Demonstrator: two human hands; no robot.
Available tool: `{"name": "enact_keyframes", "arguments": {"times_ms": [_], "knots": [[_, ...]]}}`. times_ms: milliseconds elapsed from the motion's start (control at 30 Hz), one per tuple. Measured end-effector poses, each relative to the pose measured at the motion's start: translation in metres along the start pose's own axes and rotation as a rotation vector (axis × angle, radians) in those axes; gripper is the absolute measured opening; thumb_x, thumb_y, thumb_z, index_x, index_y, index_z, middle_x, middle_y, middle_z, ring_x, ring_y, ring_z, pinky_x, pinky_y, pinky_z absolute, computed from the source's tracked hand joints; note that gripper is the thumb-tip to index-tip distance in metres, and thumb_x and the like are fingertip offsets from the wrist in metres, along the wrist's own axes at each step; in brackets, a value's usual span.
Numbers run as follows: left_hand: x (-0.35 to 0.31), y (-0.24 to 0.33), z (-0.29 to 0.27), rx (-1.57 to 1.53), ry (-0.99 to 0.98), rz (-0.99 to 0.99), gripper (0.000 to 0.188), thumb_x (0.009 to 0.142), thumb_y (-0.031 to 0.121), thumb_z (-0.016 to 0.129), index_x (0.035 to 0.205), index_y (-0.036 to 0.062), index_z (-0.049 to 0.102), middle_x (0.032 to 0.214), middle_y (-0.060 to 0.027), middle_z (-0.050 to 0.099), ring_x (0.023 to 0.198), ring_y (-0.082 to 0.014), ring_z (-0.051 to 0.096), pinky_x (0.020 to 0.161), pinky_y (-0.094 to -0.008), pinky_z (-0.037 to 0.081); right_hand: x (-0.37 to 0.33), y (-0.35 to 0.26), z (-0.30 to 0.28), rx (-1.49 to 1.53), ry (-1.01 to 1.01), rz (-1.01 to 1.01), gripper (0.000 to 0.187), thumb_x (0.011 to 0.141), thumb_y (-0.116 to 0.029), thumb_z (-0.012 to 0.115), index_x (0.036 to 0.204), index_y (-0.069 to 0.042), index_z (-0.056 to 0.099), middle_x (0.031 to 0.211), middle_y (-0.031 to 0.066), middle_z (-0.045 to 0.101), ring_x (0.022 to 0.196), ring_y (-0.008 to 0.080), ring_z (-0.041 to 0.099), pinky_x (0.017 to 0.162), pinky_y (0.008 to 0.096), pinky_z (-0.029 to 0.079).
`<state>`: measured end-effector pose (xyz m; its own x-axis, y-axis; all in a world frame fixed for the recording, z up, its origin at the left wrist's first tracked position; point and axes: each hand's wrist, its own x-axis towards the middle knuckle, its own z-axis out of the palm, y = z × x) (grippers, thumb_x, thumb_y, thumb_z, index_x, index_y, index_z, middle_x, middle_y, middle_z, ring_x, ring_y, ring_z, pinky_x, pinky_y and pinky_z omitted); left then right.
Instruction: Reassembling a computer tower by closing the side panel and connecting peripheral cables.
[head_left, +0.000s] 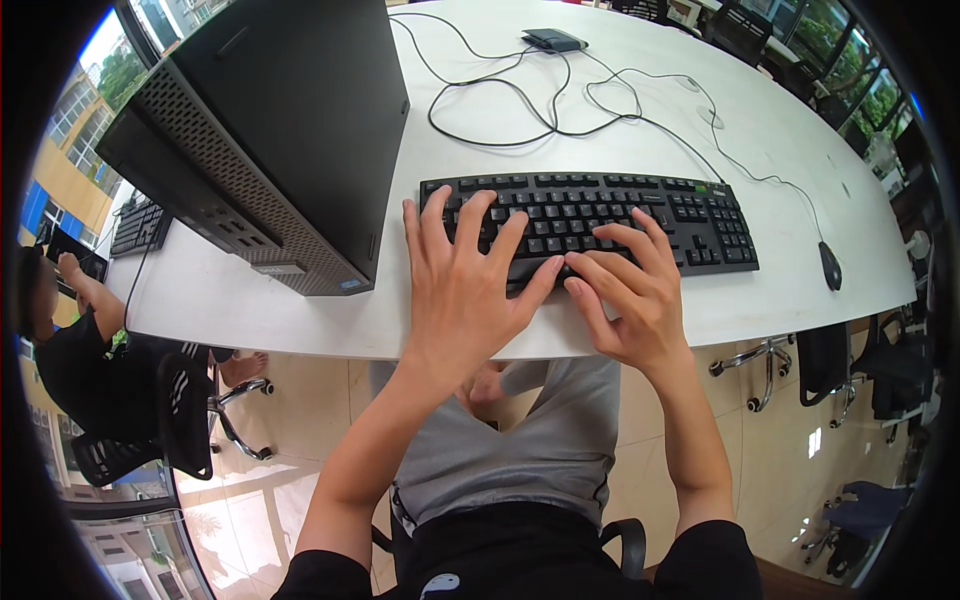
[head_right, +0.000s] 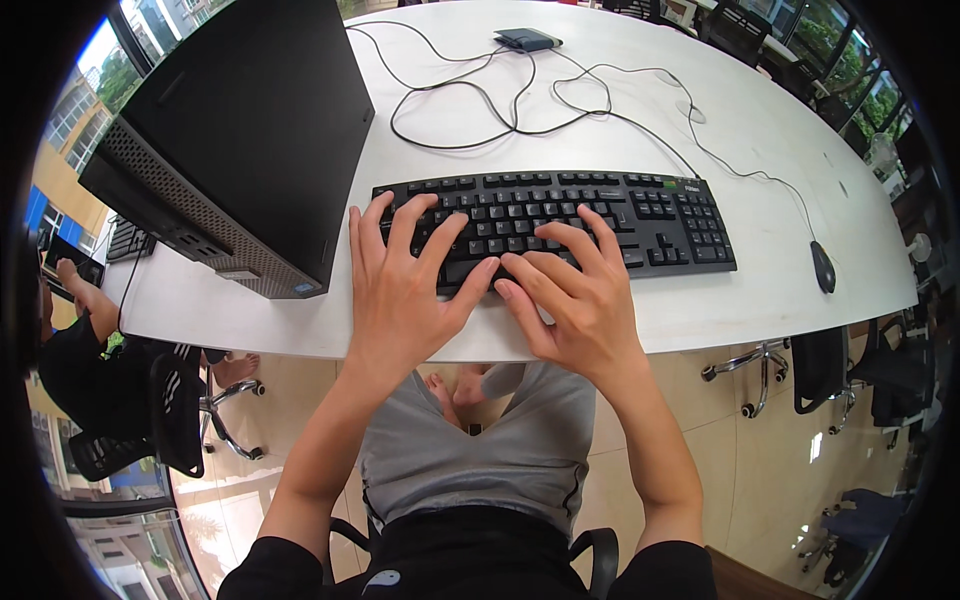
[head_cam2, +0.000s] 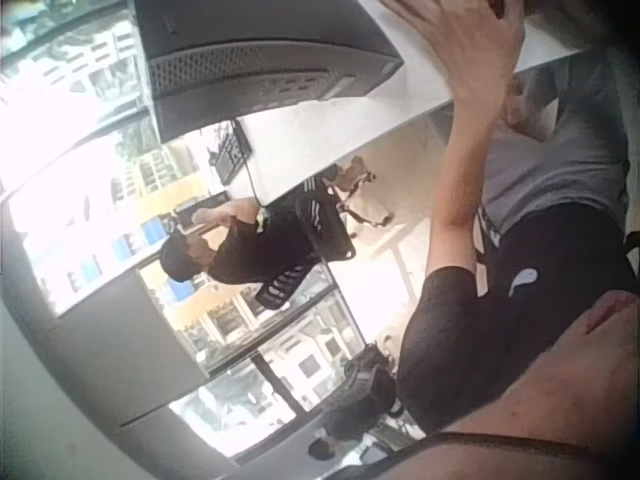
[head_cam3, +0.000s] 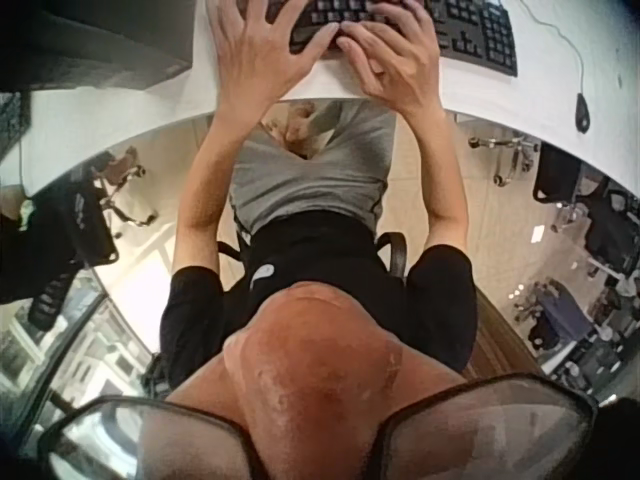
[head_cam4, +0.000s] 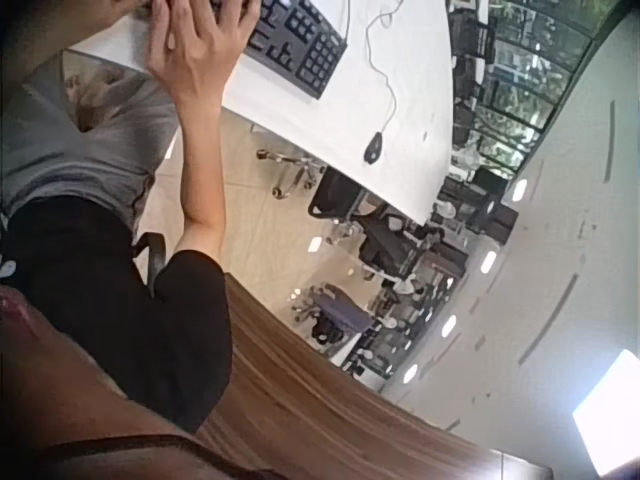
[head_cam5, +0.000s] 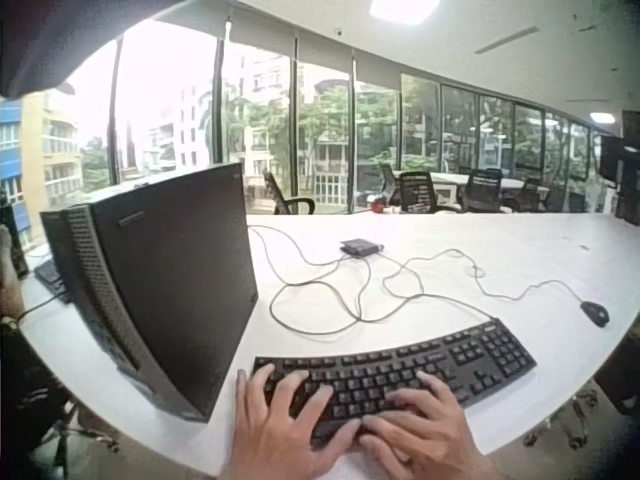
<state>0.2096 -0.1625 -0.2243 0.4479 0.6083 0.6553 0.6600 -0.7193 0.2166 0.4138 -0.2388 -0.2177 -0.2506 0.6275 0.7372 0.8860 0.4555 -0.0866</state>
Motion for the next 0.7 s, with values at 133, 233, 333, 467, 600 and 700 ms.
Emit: {"name": "enact_keyframes", "arguments": {"times_ms": [133, 233, 333, 467, 600, 700], "knots": [[0.006, 0.002, 0.002, 0.009, -0.023, 0.002, 0.049, 0.092, 0.048, 0.08, 0.13, 0.0157, 0.077, 0.145, -0.0144, 0.058, 0.143, -0.0494, 0.041, 0.124, -0.0746, 0.023, -0.002, 0.003, -0.001, -0.003, 0.05, 0.013, 0.022, 0.089, -0.016, 0.083, 0.109, -0.008, 0.081, 0.097, 0.0039, 0.078, 0.109, 0.0312, 0.07, 0.114, 0.0602, 0.046], [0.008, 0.003, 0.002, 0.039, -0.055, 0.02, 0.05, 0.093, 0.049, 0.079, 0.131, 0.0173, 0.077, 0.146, -0.0152, 0.057, 0.144, -0.0495, 0.04, 0.125, -0.0749, 0.021, -0.001, 0.001, 0.0, -0.026, 0.093, 0.052, 0.022, 0.089, -0.016, 0.082, 0.109, -0.007, 0.08, 0.102, 0.0048, 0.078, 0.111, 0.0322, 0.069, 0.114, 0.0601, 0.045], [0.008, 0.004, 0.0, 0.066, -0.056, 0.03, 0.048, 0.092, 0.047, 0.079, 0.129, 0.0171, 0.078, 0.145, -0.0151, 0.058, 0.143, -0.0491, 0.041, 0.124, -0.0744, 0.023, 0.0, 0.001, 0.001, -0.053, 0.057, 0.079, 0.022, 0.09, -0.015, 0.081, 0.11, -0.007, 0.08, 0.108, 0.0053, 0.078, 0.116, 0.0329, 0.067, 0.115, 0.0598, 0.043], [0.004, 0.001, -0.001, 0.066, 0.089, -0.064, 0.041, 0.092, 0.04, 0.08, 0.122, 0.013, 0.079, 0.136, -0.0123, 0.065, 0.135, -0.0456, 0.05, 0.12, -0.0717, 0.032, 0.0, 0.004, 0.003, -0.072, 0.055, 0.089, 0.022, 0.09, -0.015, 0.081, 0.111, -0.007, 0.079, 0.112, 0.005, 0.077, 0.121, 0.0331, 0.064, 0.116, 0.0598, 0.042], [-0.002, -0.003, -0.006, 0.11, 0.193, -0.132, 0.033, 0.093, 0.034, 0.078, 0.115, 0.0094, 0.079, 0.109, -0.0064, 0.074, 0.118, -0.0343, 0.061, 0.12, -0.0642, 0.037, 0.001, 0.004, 0.006, -0.076, 0.056, 0.102, 0.022, 0.091, -0.016, 0.081, 0.112, -0.008, 0.079, 0.114, 0.005, 0.076, 0.122, 0.0336, 0.064, 0.116, 0.0603, 0.042], [0.0, -0.003, -0.004, 0.151, 0.212, -0.114, 0.032, 0.094, 0.034, 0.078, 0.113, 0.009, 0.079, 0.103, -0.0054, 0.075, 0.112, -0.0321, 0.063, 0.12, -0.0621, 0.037, 0.005, 0.003, 0.008, -0.078, 0.038, 0.092, 0.024, 0.092, -0.017, 0.081, 0.114, -0.008, 0.079, 0.117, 0.0052, 0.076, 0.123, 0.0339, 0.063, 0.116, 0.0604, 0.042]]}}
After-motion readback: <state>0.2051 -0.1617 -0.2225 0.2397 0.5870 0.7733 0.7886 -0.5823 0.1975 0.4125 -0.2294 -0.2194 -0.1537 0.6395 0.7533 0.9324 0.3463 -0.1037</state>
